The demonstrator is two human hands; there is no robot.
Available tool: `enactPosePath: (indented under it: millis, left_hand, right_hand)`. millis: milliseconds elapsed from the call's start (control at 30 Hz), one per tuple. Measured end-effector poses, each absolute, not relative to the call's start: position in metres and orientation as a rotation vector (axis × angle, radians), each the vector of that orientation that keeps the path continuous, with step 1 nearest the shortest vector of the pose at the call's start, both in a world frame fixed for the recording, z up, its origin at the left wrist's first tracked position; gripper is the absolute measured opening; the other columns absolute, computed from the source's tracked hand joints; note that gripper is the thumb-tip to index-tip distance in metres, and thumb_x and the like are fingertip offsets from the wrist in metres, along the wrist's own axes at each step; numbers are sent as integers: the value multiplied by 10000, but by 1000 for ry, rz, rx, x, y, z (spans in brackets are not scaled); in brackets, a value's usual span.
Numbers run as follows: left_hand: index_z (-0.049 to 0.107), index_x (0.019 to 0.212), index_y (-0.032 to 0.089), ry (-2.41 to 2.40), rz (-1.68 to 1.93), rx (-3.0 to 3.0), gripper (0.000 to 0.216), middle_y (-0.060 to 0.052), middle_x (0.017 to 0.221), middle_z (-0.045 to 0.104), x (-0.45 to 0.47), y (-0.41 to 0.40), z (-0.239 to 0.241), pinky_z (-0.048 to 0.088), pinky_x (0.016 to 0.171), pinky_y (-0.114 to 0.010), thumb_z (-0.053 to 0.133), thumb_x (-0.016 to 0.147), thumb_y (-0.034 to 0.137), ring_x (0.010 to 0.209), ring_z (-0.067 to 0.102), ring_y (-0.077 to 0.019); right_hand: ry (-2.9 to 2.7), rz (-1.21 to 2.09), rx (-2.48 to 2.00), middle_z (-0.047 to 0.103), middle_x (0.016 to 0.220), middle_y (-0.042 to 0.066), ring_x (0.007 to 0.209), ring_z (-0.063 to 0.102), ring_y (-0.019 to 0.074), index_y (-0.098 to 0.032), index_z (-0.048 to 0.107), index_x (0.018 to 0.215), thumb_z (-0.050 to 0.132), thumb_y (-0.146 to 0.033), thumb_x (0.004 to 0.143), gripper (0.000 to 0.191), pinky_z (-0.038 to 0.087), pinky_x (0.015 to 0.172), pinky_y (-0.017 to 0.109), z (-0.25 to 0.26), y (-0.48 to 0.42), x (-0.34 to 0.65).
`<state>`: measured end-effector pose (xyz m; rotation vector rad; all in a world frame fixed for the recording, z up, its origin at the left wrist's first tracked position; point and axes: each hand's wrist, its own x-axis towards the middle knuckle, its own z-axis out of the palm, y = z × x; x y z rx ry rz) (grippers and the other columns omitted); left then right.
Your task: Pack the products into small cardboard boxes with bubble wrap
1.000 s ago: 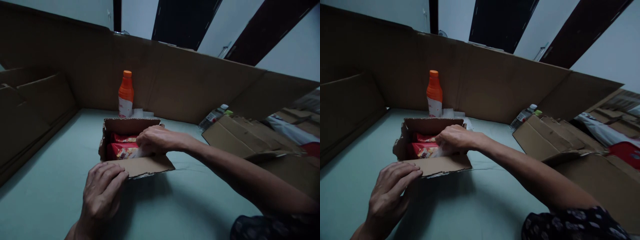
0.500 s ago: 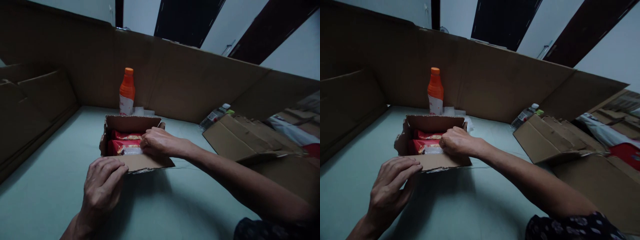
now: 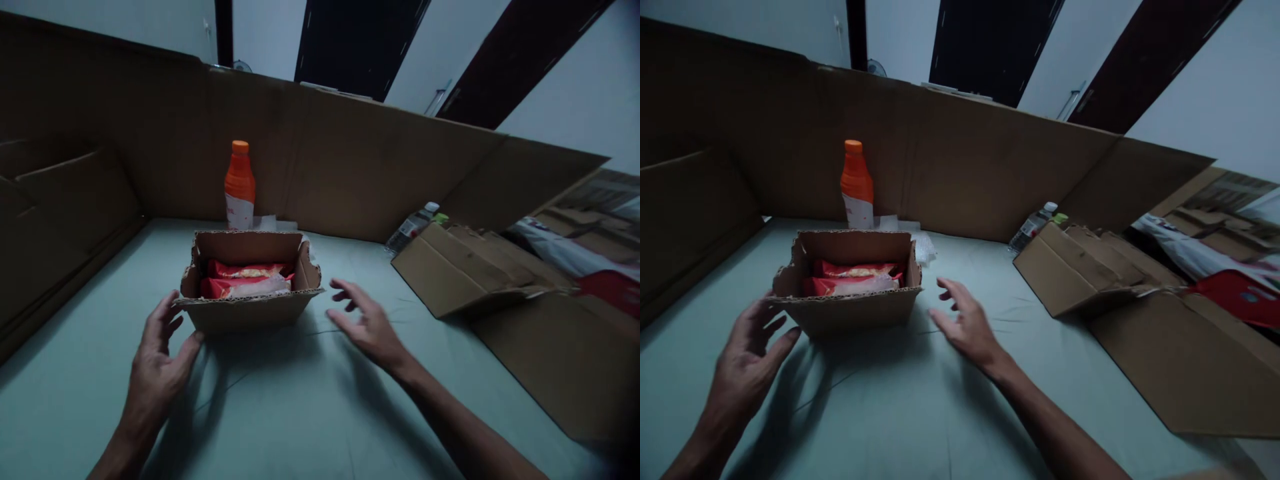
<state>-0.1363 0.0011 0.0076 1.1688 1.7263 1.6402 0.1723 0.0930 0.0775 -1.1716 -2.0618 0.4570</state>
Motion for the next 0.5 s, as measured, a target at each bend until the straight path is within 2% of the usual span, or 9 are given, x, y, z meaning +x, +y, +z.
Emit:
enactPosePath:
  millis: [33,100,200,300,367,433,500]
  left_hand:
    - [458,1448,296,1659,1607,1122,730,-85,1446,538,-137,6,5,464,1085,-517,723,787,455,1250,572,-304]
    - [502,1403,268,1608,1588,1078,705,-84,1371,590,-136,18,7,457,1094,-498,733,759,442,1245,572,-295]
    - [566,1320,244,1661,1639,1089,609,-73,1269,642,-125,34,21,474,1075,-472,726,746,371,1222,581,-276]
    - [575,1281,223,1553,1685,1180,569,-76,1253,649,-93,45,36,512,1030,-434,711,742,347,1179,609,-255]
    - [562,1278,209,1417,1639,1237,568,-87,1262,648,-65,43,38,530,1008,-413,706,751,366,1145,638,-246]
    - [553,1279,207,1342,1541,1253,566,-94,1251,657,-41,32,34,557,968,-395,699,763,385,1103,670,-245]
    - [563,1263,212,1365,1467,1234,544,-97,1237,667,-29,13,24,584,918,-380,691,775,415,1075,690,-250]
  right_hand:
    - [-2082,562,-1203,659,1259,127,975,673,228,-182,560,1331,679,-267,820,531,527,629,285,59,96,166]
    - [-2127,692,-1173,661,1255,130,1018,655,248,-161,543,1345,663,-249,775,589,549,708,318,32,109,144]
    - [-2092,712,-1140,695,1179,102,915,652,218,-159,582,1284,579,-201,790,496,541,785,334,29,129,128]
    - [-1982,655,-1216,710,1087,71,726,623,170,-174,611,1213,553,-194,796,421,532,700,306,45,124,158]
    - [-1891,562,-1313,700,973,58,640,591,156,-171,633,1108,554,-238,824,302,512,614,289,51,102,193]
    - [-1821,436,-1384,668,902,54,632,589,164,-177,638,1014,554,-290,858,210,499,562,280,49,68,225]
    - [-1812,372,-1374,655,892,58,705,617,190,-189,644,1001,548,-278,870,186,529,594,289,40,31,244]
